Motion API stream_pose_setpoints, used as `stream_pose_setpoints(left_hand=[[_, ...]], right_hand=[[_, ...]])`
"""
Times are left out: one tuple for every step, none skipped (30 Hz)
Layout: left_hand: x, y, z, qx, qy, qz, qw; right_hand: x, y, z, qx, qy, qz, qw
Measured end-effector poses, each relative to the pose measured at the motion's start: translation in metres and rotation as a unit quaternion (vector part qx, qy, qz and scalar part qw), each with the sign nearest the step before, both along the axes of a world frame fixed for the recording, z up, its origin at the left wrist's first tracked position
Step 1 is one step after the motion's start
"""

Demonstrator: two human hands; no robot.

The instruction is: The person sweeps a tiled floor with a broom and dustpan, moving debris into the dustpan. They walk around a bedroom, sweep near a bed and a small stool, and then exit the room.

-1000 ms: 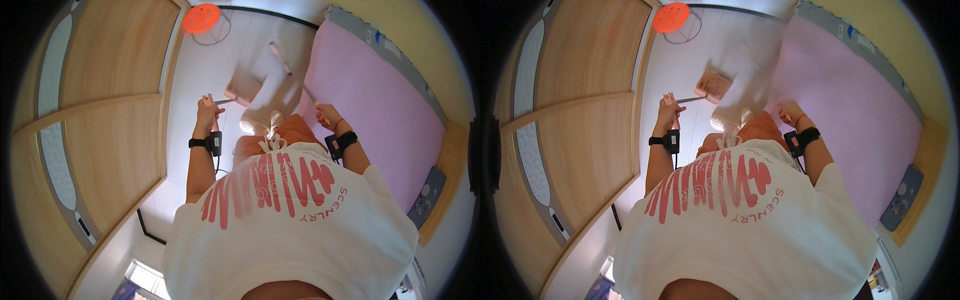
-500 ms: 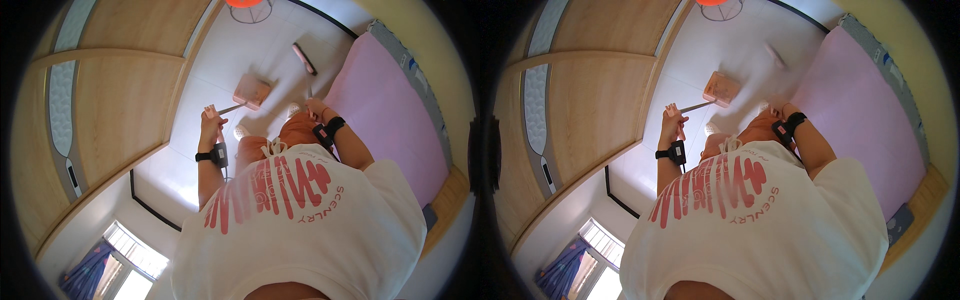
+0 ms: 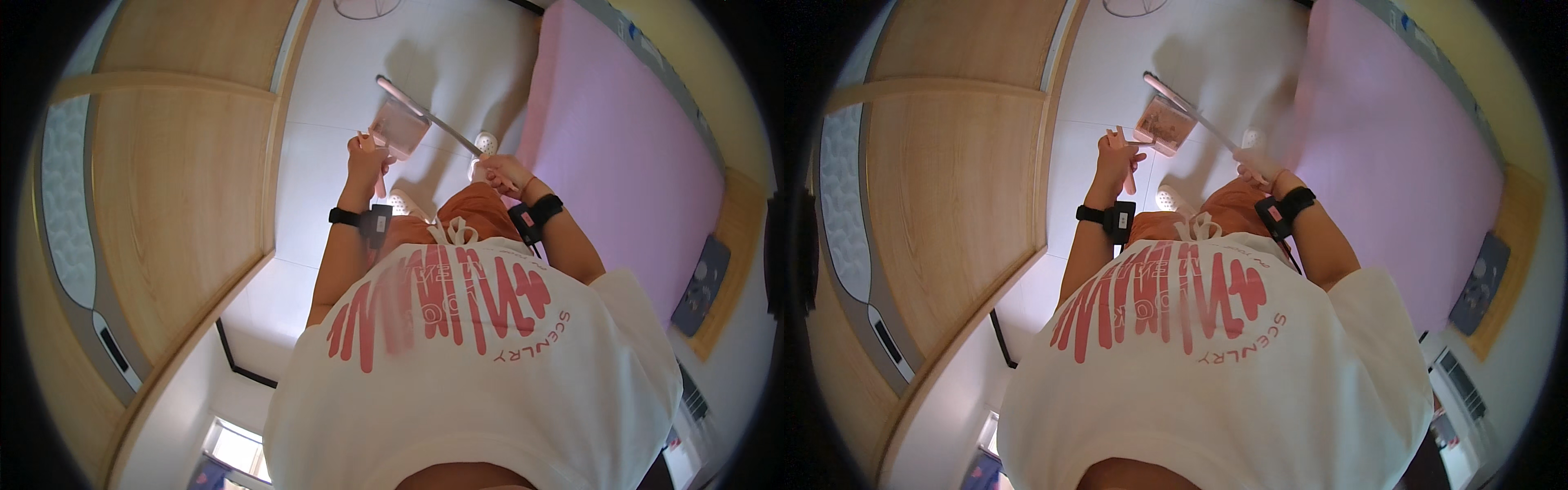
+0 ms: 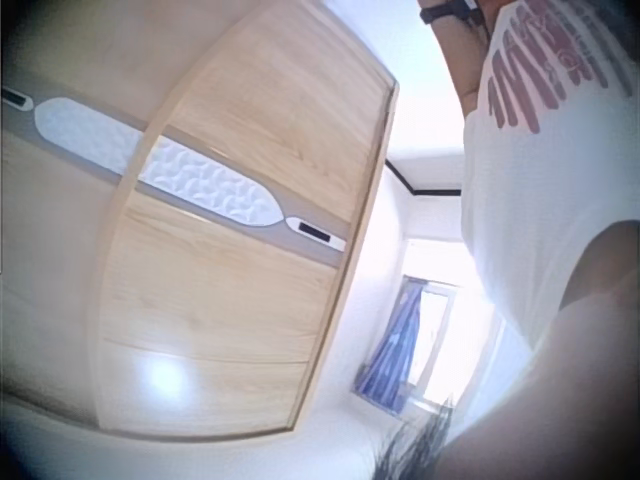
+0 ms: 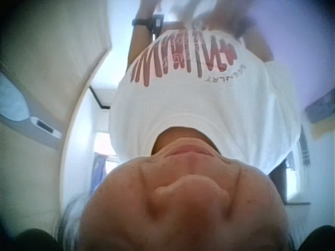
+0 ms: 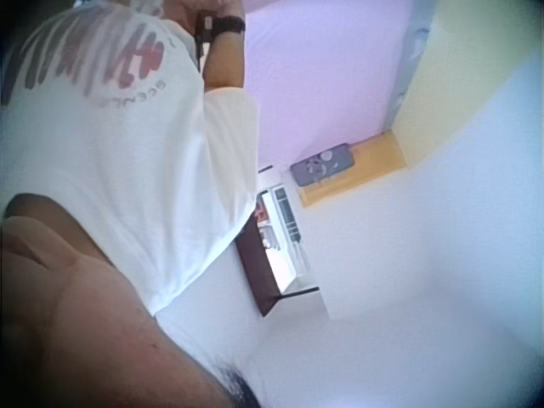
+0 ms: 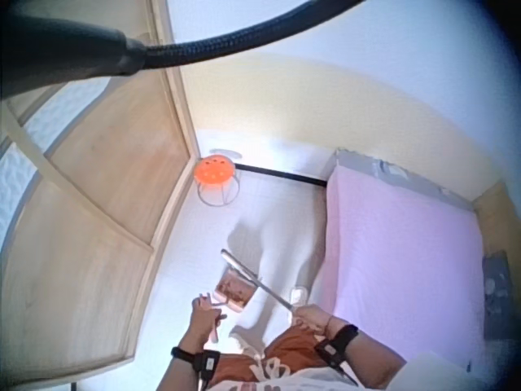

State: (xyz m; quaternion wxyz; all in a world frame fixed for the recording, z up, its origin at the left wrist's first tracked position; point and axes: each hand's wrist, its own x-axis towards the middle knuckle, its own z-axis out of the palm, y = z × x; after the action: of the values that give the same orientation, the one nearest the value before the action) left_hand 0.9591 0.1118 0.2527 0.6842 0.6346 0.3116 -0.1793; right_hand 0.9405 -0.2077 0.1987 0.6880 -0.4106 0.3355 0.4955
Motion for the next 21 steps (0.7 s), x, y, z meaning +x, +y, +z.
stream_pose_setpoints(left_hand=[[0.001, 0.003, 0.002, -0.016, 0.009, -0.005, 1.0], [-0.001, 0.007, -0.001, -0.014, 0.0, -0.004, 1.0], [-0.004, 0.012, -0.001, -0.014, -0.009, -0.002, 1.0], [-0.006, 0.017, -0.001, -0.014, -0.018, 0.001, 1.0], [-0.006, 0.026, -0.001, -0.012, -0.003, -0.011, 1.0], [-0.008, 0.037, 0.001, -0.006, -0.003, -0.021, 1.0], [-0.009, 0.047, 0.005, -0.005, 0.001, -0.03, 1.0], [-0.012, 0.055, 0.009, -0.004, 0.006, -0.036, 0.999], [-0.015, 0.059, 0.013, -0.002, 0.008, -0.034, 0.999], [-0.018, 0.062, 0.017, 0.006, 0.011, -0.028, 1.0], [-0.024, 0.065, 0.022, 0.014, 0.015, -0.022, 1.0], [-0.027, 0.067, 0.026, 0.022, 0.019, -0.018, 0.999], [-0.033, 0.074, 0.029, 0.02, 0.022, -0.014, 0.999], [-0.037, 0.08, 0.031, 0.018, 0.023, -0.007, 1.0], [-0.041, 0.084, 0.032, 0.017, 0.023, 0.006, 1.0], [-0.044, 0.087, 0.032, 0.016, 0.022, 0.019, 0.999], [-0.046, 0.092, 0.032, 0.021, 0.021, 0.022, 0.999], [-0.047, 0.096, 0.031, 0.03, 0.021, 0.022, 0.999], [-0.049, 0.099, 0.031, 0.037, 0.02, 0.024, 0.999], [-0.052, 0.102, 0.031, 0.044, 0.021, 0.027, 0.998], [-0.055, 0.105, 0.029, 0.042, 0.02, 0.039, 0.998]], right_hand=[[-0.01, 0.004, 0.016, 0.005, 0.0, -0.028, 1.0], [-0.02, 0.007, 0.035, -0.023, -0.009, -0.045, 0.999], [-0.029, 0.012, 0.06, -0.052, -0.017, -0.062, 0.997], [-0.036, 0.015, 0.073, -0.082, -0.024, -0.077, 0.993], [-0.046, 0.01, 0.061, -0.086, -0.017, -0.099, 0.991], [-0.053, 0.006, 0.058, -0.101, -0.019, -0.122, 0.987], [-0.058, 0.001, 0.054, -0.114, -0.021, -0.142, 0.983], [-0.062, -0.006, 0.047, -0.126, -0.023, -0.159, 0.979], [-0.066, -0.022, 0.027, -0.085, -0.009, -0.199, 0.976], [-0.057, -0.028, 0.022, -0.078, 0.02, -0.215, 0.973], [-0.049, -0.033, 0.017, -0.071, 0.05, -0.229, 0.969], [-0.039, -0.037, 0.012, -0.064, 0.08, -0.245, 0.964], [-0.035, -0.038, 0.0, -0.063, 0.055, -0.228, 0.97], [-0.031, -0.043, -0.014, -0.024, 0.091, -0.255, 0.962], [-0.018, -0.039, -0.013, 0.016, 0.127, -0.276, 0.953], [-0.014, -0.031, -0.011, -0.02, 0.127, -0.276, 0.953], [-0.009, -0.022, -0.01, -0.054, 0.126, -0.276, 0.951], [-0.012, -0.006, -0.007, -0.032, 0.121, -0.241, 0.962], [-0.012, 0.004, -0.005, -0.011, 0.115, -0.203, 0.972], [-0.013, 0.015, -0.003, 0.01, 0.11, -0.164, 0.98], [-0.019, 0.033, 0.002, -0.014, 0.086, -0.115, 0.99]])
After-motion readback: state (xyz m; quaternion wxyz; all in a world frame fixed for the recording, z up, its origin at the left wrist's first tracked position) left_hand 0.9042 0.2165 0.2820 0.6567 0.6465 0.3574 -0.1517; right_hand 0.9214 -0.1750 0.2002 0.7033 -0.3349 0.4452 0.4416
